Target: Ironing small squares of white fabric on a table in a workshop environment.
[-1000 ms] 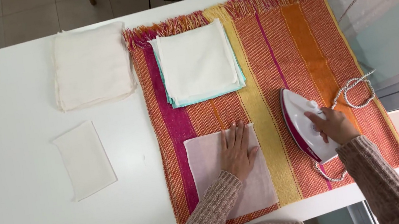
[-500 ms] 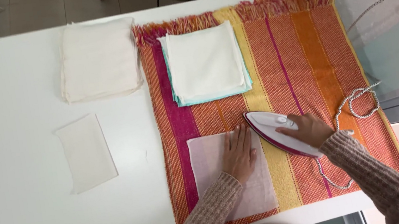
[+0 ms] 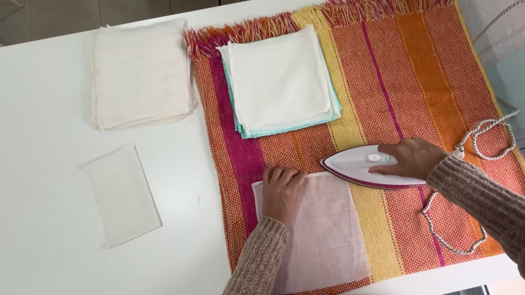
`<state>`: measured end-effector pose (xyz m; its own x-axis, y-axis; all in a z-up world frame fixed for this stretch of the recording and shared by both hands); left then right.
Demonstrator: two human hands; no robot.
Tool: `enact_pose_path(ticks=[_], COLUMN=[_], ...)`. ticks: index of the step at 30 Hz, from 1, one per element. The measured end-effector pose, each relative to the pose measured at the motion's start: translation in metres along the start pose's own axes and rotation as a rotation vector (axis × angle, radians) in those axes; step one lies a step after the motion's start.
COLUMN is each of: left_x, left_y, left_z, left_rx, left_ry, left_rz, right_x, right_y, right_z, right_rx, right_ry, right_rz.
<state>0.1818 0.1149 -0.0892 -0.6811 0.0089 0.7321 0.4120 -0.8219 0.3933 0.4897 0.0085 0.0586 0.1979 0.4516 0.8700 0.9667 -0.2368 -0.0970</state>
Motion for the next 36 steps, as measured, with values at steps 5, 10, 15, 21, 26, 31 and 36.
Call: enact_pose_path(ticks=[5,10,15,21,26,31,36], left_x=[-0.015,-0.018,-0.004,-0.001,0.013,0.014,0.023], left_y=[0.009,0.007,0.015,0.013,0.008,-0.005,-0.012], left_z=[0.004,-0.001,0.003,0.007,0.013,0.002,0.001], left_rx=[-0.1,-0.123,-0.141,-0.14,-0.1,-0.111,-0.122], left_ry=[-0.065,-0.095,-0.092,-0.08,-0.044,-0.03,0.001], left_rz=[-0.005,0.02,0.022,0.015,-0.076,-0.079,-0.039], right_x=[0.0,-0.007,-0.007,-0.026,-0.013,-0.017,-0.004], right_y=[0.004,0.02,0.042,0.025,0.01,0.011,-0.007], right_z=[0.005,0.007,0.004,0.011,0.014,0.026,0.035], right_rx=[0.031,0.037,0.012,0.094,0.089,0.105,0.162], right_ry=[-0.013,0.02,0.062,-0.039,-0.126,-0.167,-0.144], right_rz=[-0.022,-0.058,-0.167,-0.26,-0.136,-0.198,-0.163])
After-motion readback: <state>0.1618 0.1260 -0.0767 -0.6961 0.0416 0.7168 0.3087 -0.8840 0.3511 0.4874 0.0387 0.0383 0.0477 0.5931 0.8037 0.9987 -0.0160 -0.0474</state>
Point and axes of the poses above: each hand's wrist, its own z-axis towards the middle knuckle, its own x-axis out of the back of the hand, y = z × x, the point moved 1 cm from there along z, towards the middle knuckle
